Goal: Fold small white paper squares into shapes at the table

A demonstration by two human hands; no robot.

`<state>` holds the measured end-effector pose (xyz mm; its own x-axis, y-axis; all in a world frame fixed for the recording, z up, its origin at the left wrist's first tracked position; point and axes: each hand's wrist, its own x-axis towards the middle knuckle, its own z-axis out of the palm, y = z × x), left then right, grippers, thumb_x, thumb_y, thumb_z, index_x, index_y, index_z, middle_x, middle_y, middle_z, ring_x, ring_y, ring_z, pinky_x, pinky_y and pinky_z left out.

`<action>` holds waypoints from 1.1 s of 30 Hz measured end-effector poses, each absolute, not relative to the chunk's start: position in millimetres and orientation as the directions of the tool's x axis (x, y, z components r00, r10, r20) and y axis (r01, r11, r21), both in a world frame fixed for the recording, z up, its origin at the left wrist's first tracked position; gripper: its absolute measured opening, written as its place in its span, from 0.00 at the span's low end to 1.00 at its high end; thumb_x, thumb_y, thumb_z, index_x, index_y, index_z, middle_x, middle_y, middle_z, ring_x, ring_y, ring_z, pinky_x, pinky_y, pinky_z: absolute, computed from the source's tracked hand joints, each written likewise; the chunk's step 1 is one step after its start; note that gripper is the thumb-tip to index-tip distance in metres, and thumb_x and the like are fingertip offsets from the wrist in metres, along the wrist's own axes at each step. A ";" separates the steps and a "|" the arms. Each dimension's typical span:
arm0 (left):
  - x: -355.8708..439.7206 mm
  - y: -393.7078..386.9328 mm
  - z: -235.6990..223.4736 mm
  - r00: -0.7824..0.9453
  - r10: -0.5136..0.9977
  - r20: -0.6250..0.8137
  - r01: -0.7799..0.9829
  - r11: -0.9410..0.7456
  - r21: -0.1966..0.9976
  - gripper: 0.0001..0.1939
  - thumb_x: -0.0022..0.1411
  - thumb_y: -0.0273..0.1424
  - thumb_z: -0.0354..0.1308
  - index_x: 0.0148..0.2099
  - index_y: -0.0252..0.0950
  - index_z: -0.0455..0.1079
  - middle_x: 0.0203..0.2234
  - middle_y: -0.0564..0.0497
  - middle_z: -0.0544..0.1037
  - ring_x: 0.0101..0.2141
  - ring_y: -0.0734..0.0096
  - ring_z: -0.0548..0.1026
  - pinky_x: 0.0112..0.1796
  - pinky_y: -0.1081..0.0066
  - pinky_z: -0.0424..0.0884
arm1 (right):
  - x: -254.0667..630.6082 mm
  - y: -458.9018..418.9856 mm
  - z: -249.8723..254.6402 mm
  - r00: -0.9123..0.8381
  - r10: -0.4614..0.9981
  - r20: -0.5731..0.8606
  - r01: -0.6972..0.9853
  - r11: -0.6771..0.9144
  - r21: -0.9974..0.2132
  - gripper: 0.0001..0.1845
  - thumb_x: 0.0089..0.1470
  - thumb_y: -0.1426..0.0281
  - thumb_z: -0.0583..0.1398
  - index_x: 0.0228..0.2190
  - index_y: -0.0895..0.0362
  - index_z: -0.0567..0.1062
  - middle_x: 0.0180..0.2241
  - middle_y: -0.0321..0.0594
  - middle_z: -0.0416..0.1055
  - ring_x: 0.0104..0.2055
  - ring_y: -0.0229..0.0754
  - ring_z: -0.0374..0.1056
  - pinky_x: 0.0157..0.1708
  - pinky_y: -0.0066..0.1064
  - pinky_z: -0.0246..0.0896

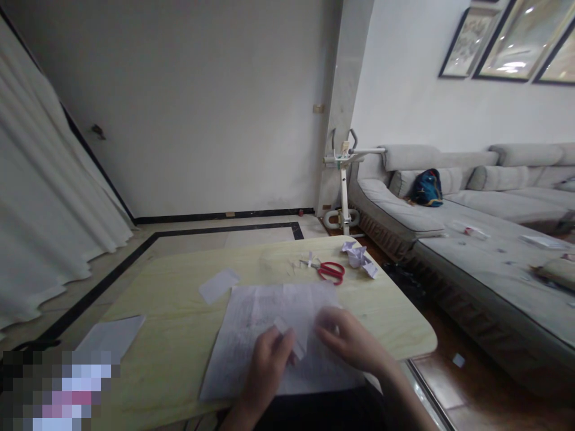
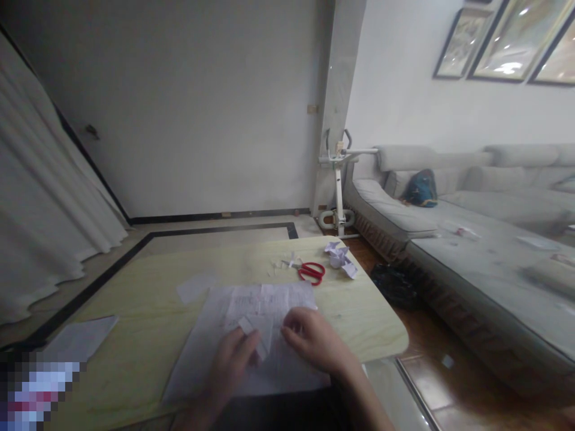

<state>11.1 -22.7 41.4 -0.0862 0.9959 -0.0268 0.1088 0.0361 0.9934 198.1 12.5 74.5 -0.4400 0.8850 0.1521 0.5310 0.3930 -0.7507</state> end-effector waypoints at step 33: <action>-3.2 -15.7 36.1 -0.262 0.965 0.002 0.121 0.031 0.992 0.19 0.51 0.48 0.60 0.20 0.39 0.68 0.15 0.53 0.71 0.21 0.67 0.71 0.23 0.71 0.68 | 146.2 0.8 34.0 -0.265 0.933 0.242 0.303 0.319 -0.898 0.16 0.57 0.62 0.53 0.20 0.55 0.62 0.21 0.33 0.59 0.27 0.38 0.57 0.26 0.28 0.54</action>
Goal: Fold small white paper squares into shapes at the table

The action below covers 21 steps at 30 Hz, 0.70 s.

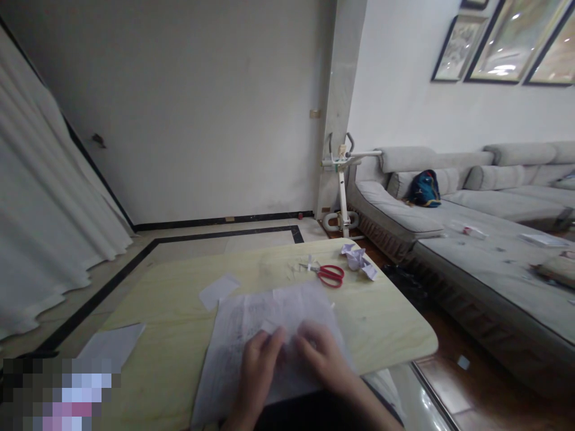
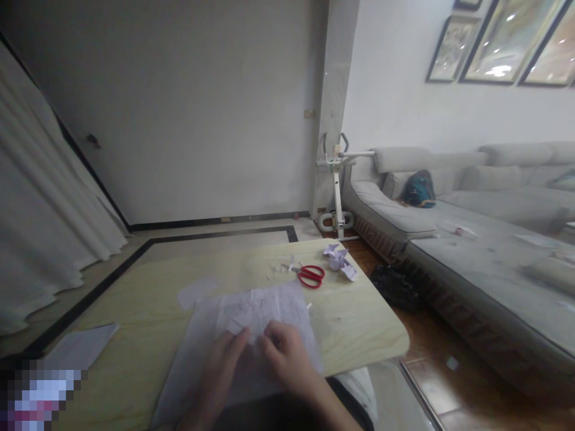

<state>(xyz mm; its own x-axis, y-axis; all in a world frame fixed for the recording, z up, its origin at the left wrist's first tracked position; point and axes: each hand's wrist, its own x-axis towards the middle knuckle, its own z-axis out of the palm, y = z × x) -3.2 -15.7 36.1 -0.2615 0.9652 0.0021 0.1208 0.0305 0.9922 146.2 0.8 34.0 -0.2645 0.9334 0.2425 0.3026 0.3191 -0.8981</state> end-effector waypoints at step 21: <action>-12.3 -23.4 51.0 -0.195 0.977 -0.081 0.005 0.084 0.996 0.24 0.51 0.55 0.57 0.28 0.38 0.71 0.13 0.56 0.70 0.15 0.72 0.67 0.15 0.74 0.64 | 163.8 -1.3 53.1 -0.372 0.926 0.061 0.084 0.099 -0.992 0.13 0.52 0.63 0.55 0.20 0.54 0.61 0.19 0.31 0.57 0.24 0.37 0.56 0.25 0.27 0.54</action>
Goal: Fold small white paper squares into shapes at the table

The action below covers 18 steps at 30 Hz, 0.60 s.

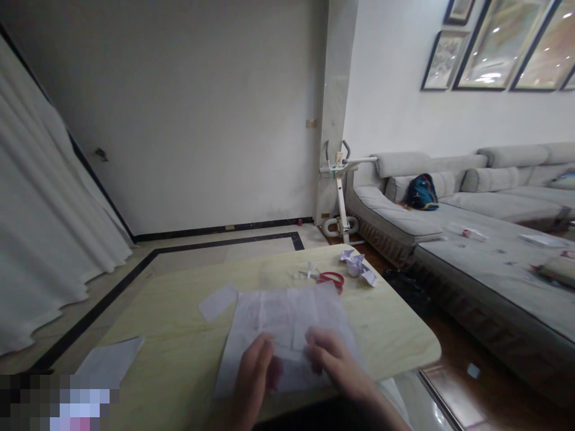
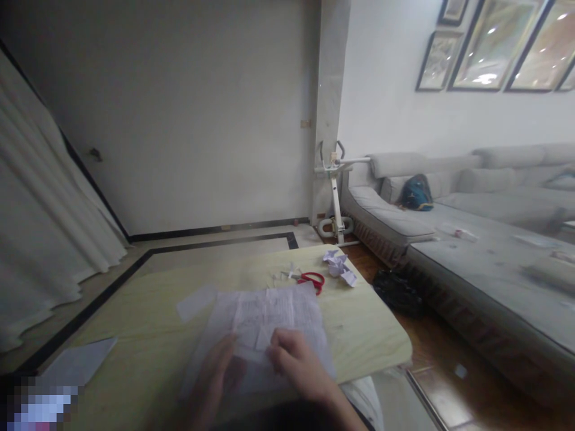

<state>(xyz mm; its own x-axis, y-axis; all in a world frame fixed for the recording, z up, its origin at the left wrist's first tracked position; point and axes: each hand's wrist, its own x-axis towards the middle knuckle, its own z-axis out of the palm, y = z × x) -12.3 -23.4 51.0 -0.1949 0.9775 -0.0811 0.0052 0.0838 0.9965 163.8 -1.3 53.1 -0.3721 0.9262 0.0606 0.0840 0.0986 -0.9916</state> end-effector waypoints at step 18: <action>-5.6 -15.6 14.0 -0.375 0.926 -0.052 0.068 0.083 0.994 0.15 0.46 0.44 0.64 0.30 0.39 0.77 0.36 0.45 0.82 0.43 0.50 0.77 0.42 0.62 0.75 | 157.3 3.0 27.3 -0.252 0.962 0.105 0.212 0.161 -0.964 0.20 0.55 0.53 0.55 0.23 0.56 0.71 0.25 0.36 0.67 0.31 0.41 0.62 0.30 0.28 0.60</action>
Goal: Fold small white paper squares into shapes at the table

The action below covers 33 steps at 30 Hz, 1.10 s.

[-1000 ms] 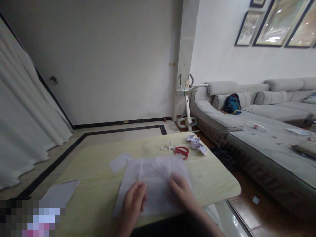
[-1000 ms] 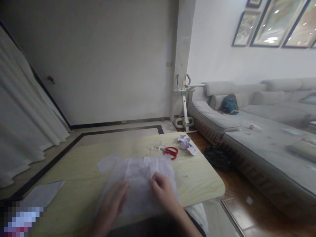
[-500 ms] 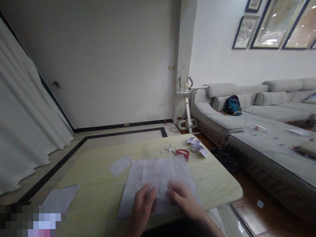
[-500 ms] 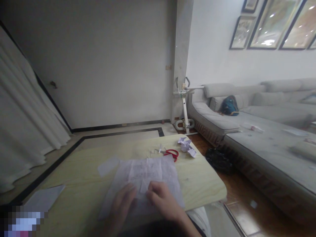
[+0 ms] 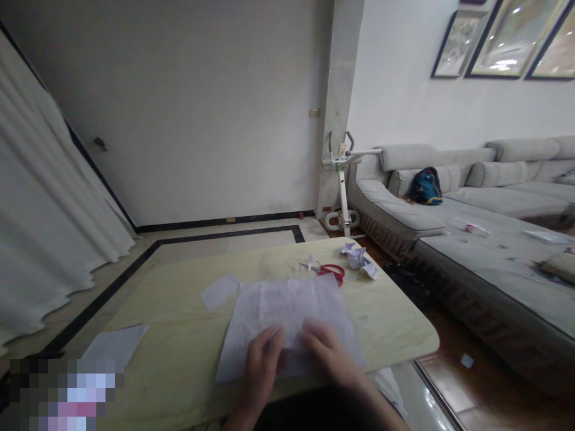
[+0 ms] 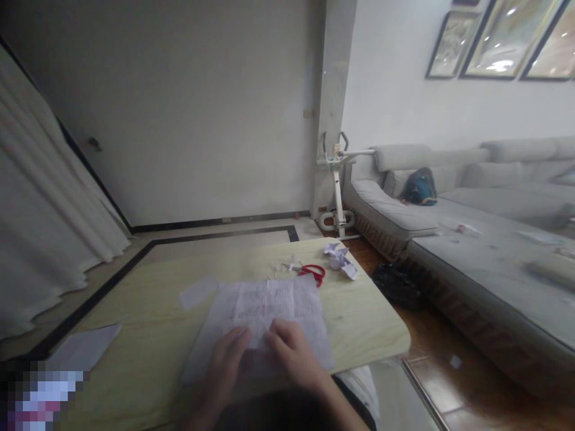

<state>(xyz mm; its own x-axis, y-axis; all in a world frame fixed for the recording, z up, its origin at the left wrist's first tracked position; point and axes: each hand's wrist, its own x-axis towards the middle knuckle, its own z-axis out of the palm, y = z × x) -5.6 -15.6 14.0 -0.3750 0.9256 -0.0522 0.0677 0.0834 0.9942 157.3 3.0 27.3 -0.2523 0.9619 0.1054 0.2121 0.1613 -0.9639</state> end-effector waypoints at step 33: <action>-2.9 -15.9 24.4 -0.383 0.919 -0.091 0.061 0.123 0.990 0.19 0.48 0.47 0.61 0.35 0.37 0.77 0.37 0.44 0.82 0.44 0.49 0.76 0.43 0.62 0.74 | 149.7 -1.7 33.7 -0.228 0.956 0.186 0.095 0.211 -0.973 0.19 0.48 0.62 0.63 0.42 0.54 0.69 0.42 0.42 0.70 0.44 0.47 0.67 0.40 0.34 0.67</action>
<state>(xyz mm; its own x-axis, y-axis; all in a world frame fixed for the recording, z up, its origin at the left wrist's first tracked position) -2.9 -15.9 24.4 -0.3829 0.9193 -0.0906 0.0613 0.1232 0.9905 149.7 -1.7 33.7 -0.2283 0.9557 0.1855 0.0949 0.2115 -0.9728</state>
